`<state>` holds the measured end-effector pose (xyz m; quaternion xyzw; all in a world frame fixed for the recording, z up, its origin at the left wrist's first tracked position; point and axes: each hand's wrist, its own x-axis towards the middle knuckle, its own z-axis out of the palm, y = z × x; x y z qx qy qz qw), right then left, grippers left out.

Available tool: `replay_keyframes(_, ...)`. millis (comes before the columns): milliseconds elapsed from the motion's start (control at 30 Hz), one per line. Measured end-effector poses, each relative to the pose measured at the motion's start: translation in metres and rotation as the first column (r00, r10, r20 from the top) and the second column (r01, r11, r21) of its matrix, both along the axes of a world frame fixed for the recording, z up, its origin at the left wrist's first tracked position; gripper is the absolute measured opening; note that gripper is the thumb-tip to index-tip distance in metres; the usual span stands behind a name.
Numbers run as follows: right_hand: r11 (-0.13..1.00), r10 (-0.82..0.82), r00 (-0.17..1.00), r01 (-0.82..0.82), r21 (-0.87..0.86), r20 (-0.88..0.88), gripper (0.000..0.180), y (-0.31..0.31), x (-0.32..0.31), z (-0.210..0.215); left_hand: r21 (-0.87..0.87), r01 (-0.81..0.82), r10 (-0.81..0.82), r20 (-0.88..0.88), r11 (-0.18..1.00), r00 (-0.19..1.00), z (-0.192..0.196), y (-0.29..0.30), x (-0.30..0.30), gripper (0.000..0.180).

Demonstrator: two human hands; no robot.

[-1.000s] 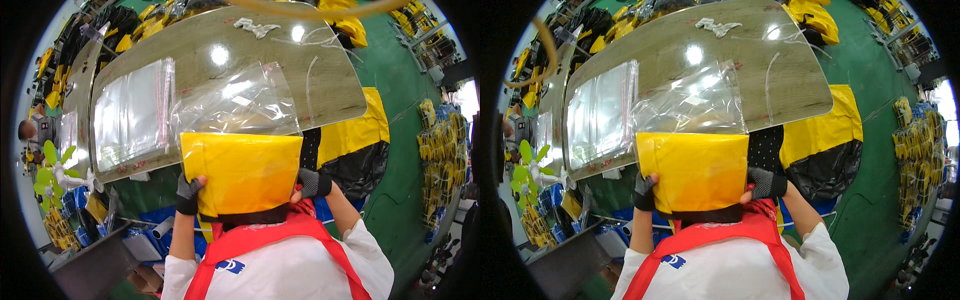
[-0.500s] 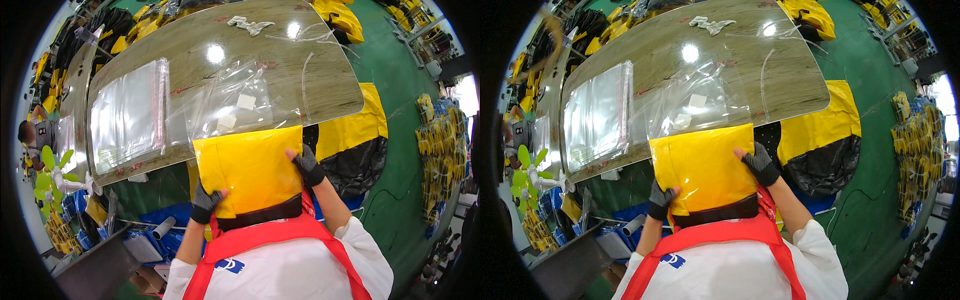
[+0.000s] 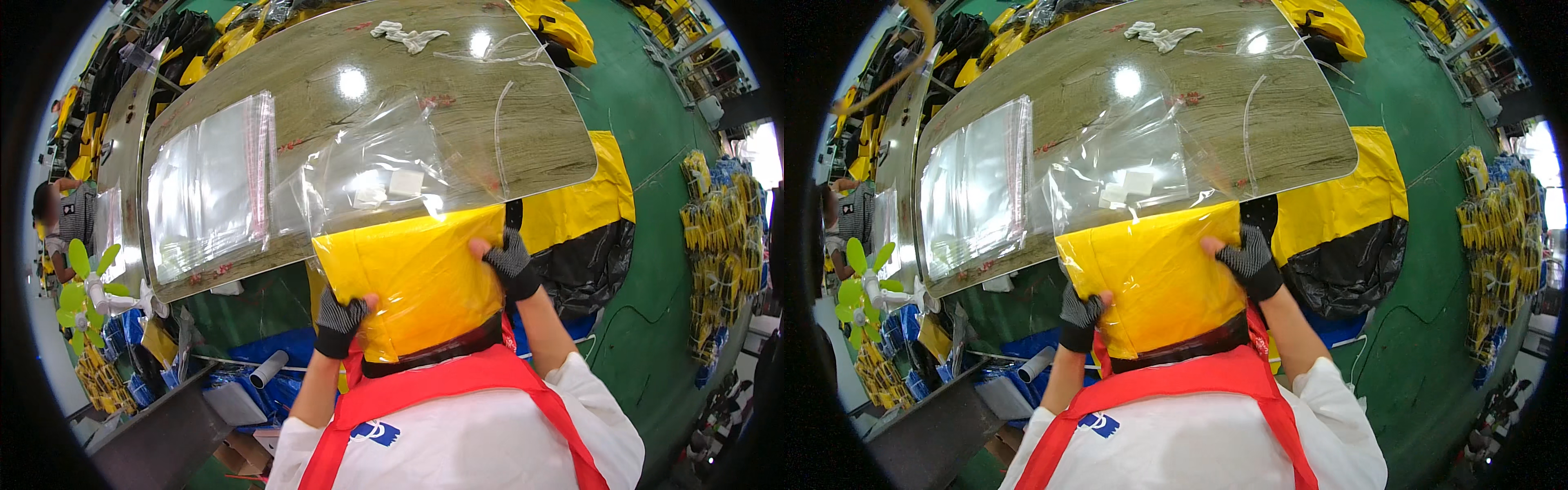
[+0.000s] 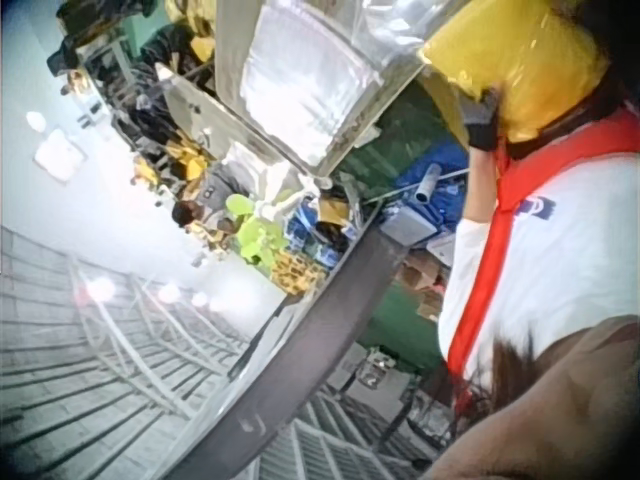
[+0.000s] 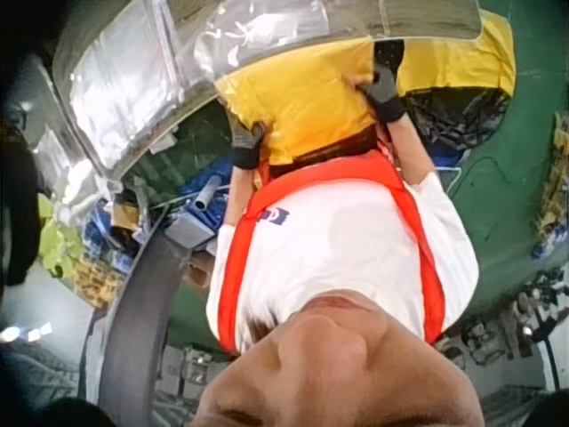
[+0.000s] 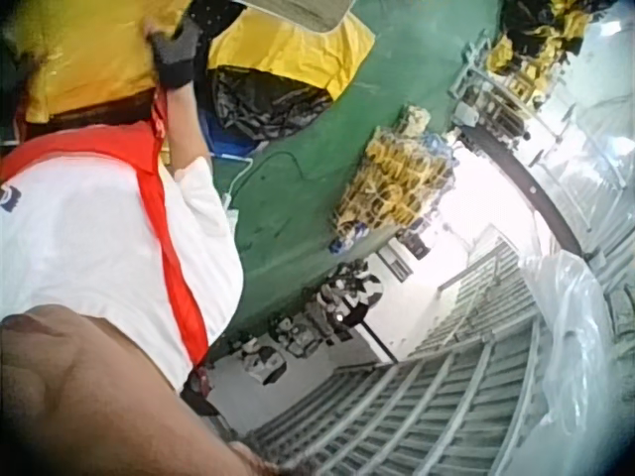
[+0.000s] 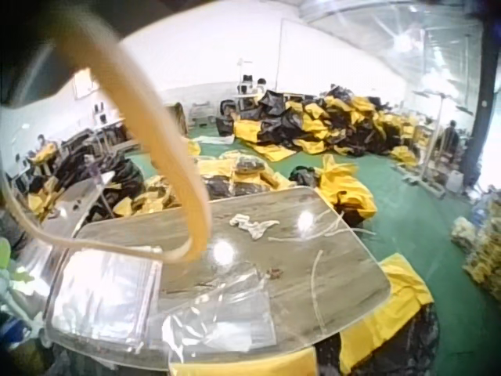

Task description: The person repeatedly folds yellow and black delivery bags and places them into clear plastic bags on a table. The person handles each bag one at a time, folds it, and inserts it into a plastic bag, repeating this process throughout the clip.

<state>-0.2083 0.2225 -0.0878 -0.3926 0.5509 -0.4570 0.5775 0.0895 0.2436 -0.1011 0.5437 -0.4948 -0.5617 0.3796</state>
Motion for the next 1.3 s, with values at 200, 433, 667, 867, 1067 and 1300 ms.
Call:
replay_keyframes(200,0.948,0.115,0.993,-0.105,0.301,-0.017,0.050,0.107,-0.010,-0.042,0.236,0.038,-0.024,-0.065,0.971,0.998,-0.045,0.081,0.015,0.081)
replay_keyframes(433,0.995,-0.025,0.901,0.064,-0.077,0.433,0.080,0.030,0.010,0.015,0.098,0.107,-0.107,-0.009,0.989,0.994,-0.035,0.027,0.019,0.057)
replay_keyframes(667,0.943,-0.079,0.992,0.107,-0.316,0.098,0.072,-0.033,0.037,0.078,-0.348,0.005,0.116,0.327,0.938,0.938,-0.021,-0.010,-0.061,0.028)
replay_keyframes(867,0.803,0.221,0.967,-0.107,-0.586,0.127,0.043,-0.054,0.010,0.093,-0.546,0.461,0.110,0.720,0.700,0.685,0.108,-0.067,-0.036,0.035)
replay_keyframes(1067,0.788,-0.076,0.757,-0.352,-0.504,-0.649,0.051,-0.045,0.005,0.081,-0.269,0.950,-0.088,0.954,0.158,0.285,0.178,-0.173,-0.063,0.073)
replay_keyframes(1300,0.826,-0.300,0.835,-0.015,-0.563,-0.461,0.048,-0.049,-0.042,0.026,-0.631,0.773,-0.133,0.762,0.074,0.634,0.187,-0.153,-0.128,0.073)
